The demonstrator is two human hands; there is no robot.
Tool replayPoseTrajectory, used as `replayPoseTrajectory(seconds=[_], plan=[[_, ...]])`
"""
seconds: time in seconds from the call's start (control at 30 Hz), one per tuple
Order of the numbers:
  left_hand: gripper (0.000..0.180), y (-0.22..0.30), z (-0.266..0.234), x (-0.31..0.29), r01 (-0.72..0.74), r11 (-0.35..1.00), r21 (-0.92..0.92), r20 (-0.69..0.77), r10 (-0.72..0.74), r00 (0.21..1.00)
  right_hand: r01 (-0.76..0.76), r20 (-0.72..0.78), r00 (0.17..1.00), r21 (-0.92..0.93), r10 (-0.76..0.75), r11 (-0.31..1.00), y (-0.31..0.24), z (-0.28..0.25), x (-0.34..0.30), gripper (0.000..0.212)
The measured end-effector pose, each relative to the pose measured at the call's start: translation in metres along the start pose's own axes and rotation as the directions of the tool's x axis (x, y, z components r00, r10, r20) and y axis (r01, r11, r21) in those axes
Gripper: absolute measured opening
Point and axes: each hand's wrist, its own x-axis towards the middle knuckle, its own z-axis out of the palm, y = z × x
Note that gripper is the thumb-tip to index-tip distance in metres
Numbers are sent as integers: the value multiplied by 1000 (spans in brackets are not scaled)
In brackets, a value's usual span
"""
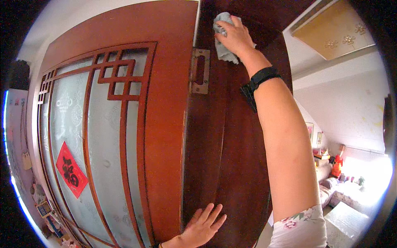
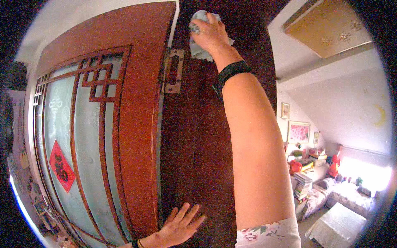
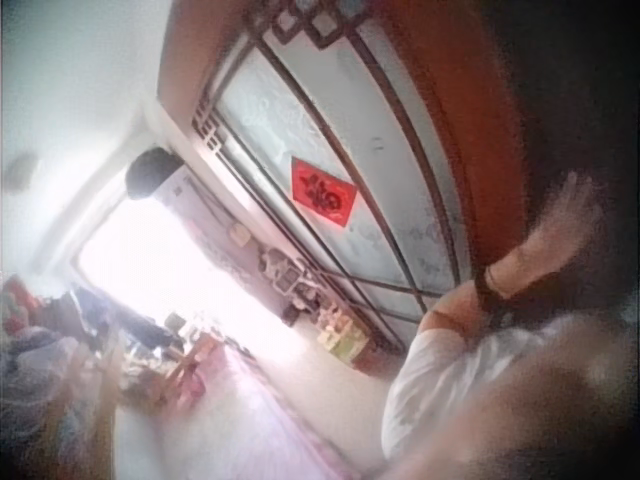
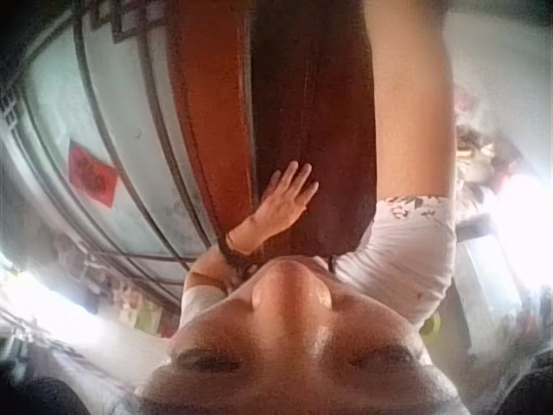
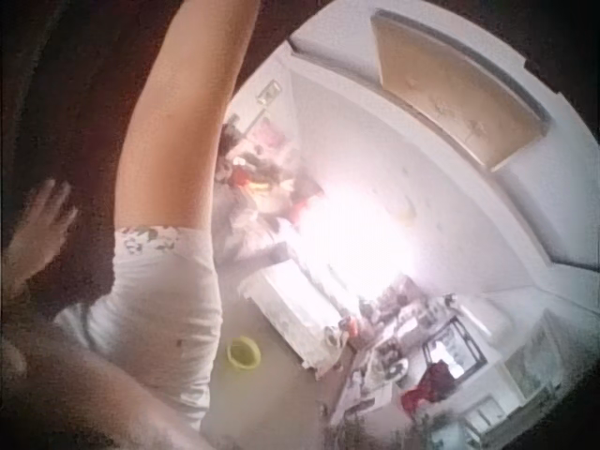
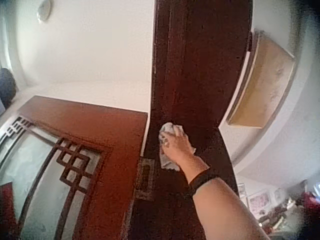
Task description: The person wipes the wooden frame and glass panels of a door with a cloth, then cleans the surface of a light switch on the adjacent wall.
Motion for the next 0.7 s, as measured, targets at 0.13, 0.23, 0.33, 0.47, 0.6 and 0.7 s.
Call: replayPoseTrajectory(seconds=[0.13, 0.23, 0.33, 0.47, 0.6, 0.7], plan=[[51, -2, -7, 3, -10, 1000, 19, -15, 11, 1000, -7, 106, 994, -3, 7, 1000, -27, -23, -53, 43], [55, -2, -10, 7, -10, 1000, -29, 24, 10, 1000, 108, 145, 983, 54, -115, 993, -41, -47, -114, 44], [53, -6, -15, -1, 9, 999, 31, -10, -8, 1000, 137, 163, 973, 174, -166, 975, -77, -75, -179, 44], [41, 3, -19, -10, 35, 994, -99, -91, -44, 995, 129, 259, 945, 261, -198, 957, -106, -110, -261, 42], [24, 20, -23, -36, 60, 988, -139, -275, -97, 957, 56, 368, 913, 308, -173, 950, -136, -142, -339, 43], [21, 27, -32, -59, 85, 985, -150, -409, -140, 902, 34, 384, 906, 349, -176, 937, -162, -163, -409, 39]])
